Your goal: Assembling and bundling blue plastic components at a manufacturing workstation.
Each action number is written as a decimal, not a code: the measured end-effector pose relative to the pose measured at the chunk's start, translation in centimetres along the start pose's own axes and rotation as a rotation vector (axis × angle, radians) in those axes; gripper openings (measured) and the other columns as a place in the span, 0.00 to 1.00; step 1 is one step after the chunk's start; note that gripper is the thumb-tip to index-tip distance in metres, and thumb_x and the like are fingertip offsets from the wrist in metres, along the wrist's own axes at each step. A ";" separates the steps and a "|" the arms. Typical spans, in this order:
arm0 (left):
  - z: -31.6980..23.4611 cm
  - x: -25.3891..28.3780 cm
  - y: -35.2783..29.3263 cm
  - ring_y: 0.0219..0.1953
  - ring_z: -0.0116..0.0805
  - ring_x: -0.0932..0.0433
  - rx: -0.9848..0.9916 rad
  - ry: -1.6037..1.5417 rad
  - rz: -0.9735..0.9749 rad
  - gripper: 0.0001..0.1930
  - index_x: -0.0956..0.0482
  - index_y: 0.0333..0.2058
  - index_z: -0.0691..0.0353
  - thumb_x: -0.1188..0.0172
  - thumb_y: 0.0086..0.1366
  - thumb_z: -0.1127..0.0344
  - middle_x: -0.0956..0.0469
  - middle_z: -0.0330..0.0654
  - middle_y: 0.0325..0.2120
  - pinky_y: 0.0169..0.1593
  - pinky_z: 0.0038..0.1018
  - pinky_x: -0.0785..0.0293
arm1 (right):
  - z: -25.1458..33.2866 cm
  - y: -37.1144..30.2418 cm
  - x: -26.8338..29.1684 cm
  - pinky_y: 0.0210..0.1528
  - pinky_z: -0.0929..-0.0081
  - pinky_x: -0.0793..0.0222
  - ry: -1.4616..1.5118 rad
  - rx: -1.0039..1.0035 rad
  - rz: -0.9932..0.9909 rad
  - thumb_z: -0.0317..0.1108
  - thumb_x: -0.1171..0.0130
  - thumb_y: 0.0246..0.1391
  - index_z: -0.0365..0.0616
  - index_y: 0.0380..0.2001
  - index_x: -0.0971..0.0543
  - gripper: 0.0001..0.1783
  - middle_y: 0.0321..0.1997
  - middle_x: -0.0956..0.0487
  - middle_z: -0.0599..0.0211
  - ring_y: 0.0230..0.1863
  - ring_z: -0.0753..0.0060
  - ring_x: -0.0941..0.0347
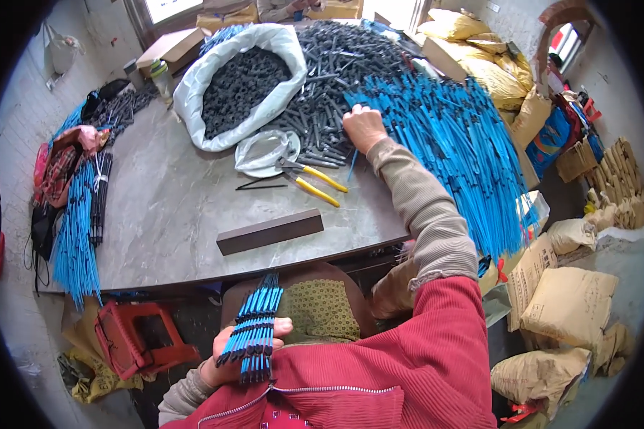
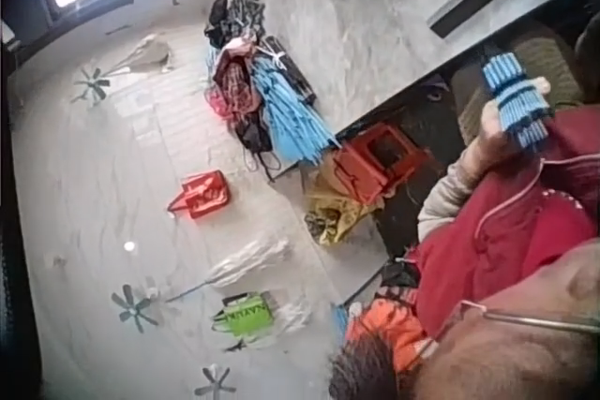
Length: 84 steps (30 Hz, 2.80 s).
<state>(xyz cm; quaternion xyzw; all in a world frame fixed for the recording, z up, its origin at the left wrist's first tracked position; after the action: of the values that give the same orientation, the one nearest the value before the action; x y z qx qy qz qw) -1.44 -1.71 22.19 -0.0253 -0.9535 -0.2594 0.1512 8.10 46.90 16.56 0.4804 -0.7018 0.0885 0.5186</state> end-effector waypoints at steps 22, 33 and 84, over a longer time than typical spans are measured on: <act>3.6 -3.9 -3.4 0.55 0.53 0.20 -0.093 0.084 0.057 0.14 0.18 0.44 0.67 0.34 0.58 0.74 0.20 0.57 0.51 0.60 0.46 0.24 | 16.8 -25.2 14.3 0.39 0.60 0.24 1.400 0.281 0.651 0.36 0.38 0.59 0.41 0.40 0.19 0.11 0.33 0.18 0.48 0.35 0.47 0.19; 2.8 -7.0 -4.7 0.53 0.56 0.20 -0.101 0.100 0.027 0.15 0.20 0.44 0.69 0.34 0.57 0.73 0.20 0.59 0.50 0.58 0.47 0.23 | 17.7 -32.9 11.7 0.37 0.55 0.26 1.114 0.036 0.410 0.36 0.39 0.58 0.41 0.40 0.20 0.11 0.32 0.20 0.48 0.35 0.44 0.21; 5.2 -5.2 -5.6 0.55 0.51 0.21 -0.420 0.125 0.197 0.19 0.21 0.52 0.67 0.43 0.64 0.68 0.24 0.56 0.56 0.56 0.44 0.23 | 25.7 -19.7 14.8 0.30 0.74 0.36 1.856 0.063 0.860 0.54 0.48 0.69 0.35 0.32 0.23 0.28 0.25 0.29 0.72 0.28 0.82 0.37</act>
<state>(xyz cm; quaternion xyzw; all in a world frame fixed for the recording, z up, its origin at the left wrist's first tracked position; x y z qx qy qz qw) 1.39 -3.82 13.65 -0.1332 -0.8604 -0.4370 0.2258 6.64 11.97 9.75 -0.0565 -0.1340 0.6226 0.7689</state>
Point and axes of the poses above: each hand's wrist, its own y-axis towards the middle knuckle, its own x-axis out of the back of the hand, z = x × y, the point moved 2 cm from there along y, towards the middle knuckle
